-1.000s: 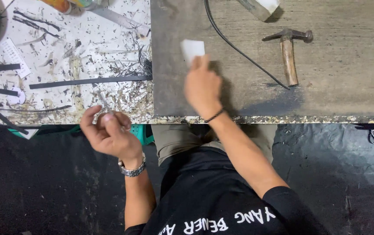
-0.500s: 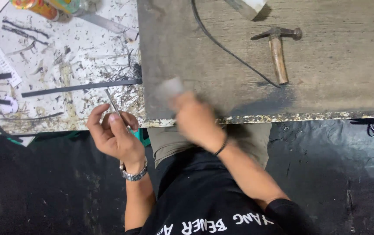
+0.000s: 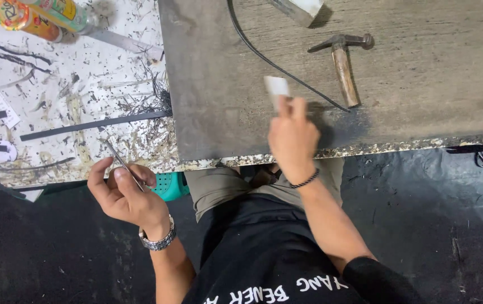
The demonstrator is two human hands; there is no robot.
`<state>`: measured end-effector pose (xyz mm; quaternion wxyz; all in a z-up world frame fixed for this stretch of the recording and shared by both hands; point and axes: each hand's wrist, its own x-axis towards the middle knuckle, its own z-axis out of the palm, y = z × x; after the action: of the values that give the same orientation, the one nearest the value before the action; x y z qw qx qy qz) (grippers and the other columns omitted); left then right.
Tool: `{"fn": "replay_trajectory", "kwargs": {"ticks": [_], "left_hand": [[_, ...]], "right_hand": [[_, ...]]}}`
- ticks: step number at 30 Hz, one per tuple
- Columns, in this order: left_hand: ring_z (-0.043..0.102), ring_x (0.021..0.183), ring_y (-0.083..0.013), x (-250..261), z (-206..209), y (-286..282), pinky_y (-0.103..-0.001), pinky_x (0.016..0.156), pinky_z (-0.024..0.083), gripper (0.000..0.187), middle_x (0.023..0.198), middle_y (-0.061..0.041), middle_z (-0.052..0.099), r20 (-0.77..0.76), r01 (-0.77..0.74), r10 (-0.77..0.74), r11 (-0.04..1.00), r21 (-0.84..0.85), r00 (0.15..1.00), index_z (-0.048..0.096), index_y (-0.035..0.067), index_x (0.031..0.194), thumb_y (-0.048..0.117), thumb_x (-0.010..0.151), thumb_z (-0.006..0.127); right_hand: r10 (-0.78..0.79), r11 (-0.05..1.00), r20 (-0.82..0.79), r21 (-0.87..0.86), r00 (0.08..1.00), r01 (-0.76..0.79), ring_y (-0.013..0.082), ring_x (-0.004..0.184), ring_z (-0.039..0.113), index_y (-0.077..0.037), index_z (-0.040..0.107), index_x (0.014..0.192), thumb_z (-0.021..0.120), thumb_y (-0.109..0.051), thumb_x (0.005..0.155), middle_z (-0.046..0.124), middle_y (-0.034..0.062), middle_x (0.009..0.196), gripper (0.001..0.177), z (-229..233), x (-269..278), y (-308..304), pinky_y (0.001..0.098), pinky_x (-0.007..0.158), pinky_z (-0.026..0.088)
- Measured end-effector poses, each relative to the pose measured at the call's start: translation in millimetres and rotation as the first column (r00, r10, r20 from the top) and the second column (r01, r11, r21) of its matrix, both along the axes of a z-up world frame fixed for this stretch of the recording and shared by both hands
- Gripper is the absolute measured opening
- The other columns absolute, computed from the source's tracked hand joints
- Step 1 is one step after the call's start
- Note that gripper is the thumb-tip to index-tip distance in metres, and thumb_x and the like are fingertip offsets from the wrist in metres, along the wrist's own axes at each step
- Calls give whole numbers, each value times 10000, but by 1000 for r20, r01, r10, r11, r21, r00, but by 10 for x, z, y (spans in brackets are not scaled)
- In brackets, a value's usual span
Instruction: Using a hammer and a manual punch tool to create holes in leather straps on a workbench.
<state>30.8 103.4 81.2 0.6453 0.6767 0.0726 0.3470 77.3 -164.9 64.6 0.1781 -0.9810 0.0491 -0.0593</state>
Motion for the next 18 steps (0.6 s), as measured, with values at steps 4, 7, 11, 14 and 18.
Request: {"fn": "replay_trajectory", "kwargs": {"ticks": [4, 7, 11, 14, 18], "left_hand": [[429, 491, -189, 0, 41, 23, -337, 449, 374, 204, 679, -207, 502, -46, -4, 7, 998, 70, 999, 485, -53, 1276, 84, 1127, 460], [451, 484, -192, -46, 52, 80, -330, 447, 390, 205, 661, -186, 494, -45, -35, 38, 996, 76, 998, 482, -53, 1282, 76, 1125, 458], [433, 460, -185, -31, -60, 141, -308, 447, 383, 187, 612, -114, 438, -3, -27, 27, 999, -23, 1000, 500, -7, 1274, 101, 1124, 474], [422, 461, -189, -19, -71, 117, -304, 452, 378, 177, 609, -114, 424, -8, -33, 33, 999, -16, 999, 502, -14, 1265, 92, 1127, 469], [452, 465, -192, -8, -136, 76, -308, 433, 384, 183, 596, -126, 439, -28, -25, 24, 999, -25, 999, 501, -20, 1260, 86, 1114, 469]], "right_hand": [[341, 910, 107, 214, 934, -356, 396, 483, 641, -163, 710, 1256, 576, -44, 877, 530, 10, 960, 419, 222, -36, 332, 517, 461, 546], [73, 991, 189, 95, 979, -92, 200, 403, 575, -63, 705, 1250, 597, 44, 870, 532, 34, 981, 409, -4, -35, 29, 330, 405, 501], [-16, 999, 135, -35, 991, 21, 408, 470, 644, 47, 726, 1179, 607, 43, 847, 495, 94, 996, 353, 273, 4, -101, 526, 438, 531], [-42, 996, 117, -73, 992, 51, 418, 502, 662, 59, 730, 1181, 618, 40, 841, 477, 84, 983, 359, 142, 72, -60, 532, 452, 536], [165, 913, 37, 373, 986, -167, 304, 605, 655, 25, 750, 1156, 570, 63, 854, 583, 130, 998, 354, 3, 131, 129, 401, 560, 544]]}}
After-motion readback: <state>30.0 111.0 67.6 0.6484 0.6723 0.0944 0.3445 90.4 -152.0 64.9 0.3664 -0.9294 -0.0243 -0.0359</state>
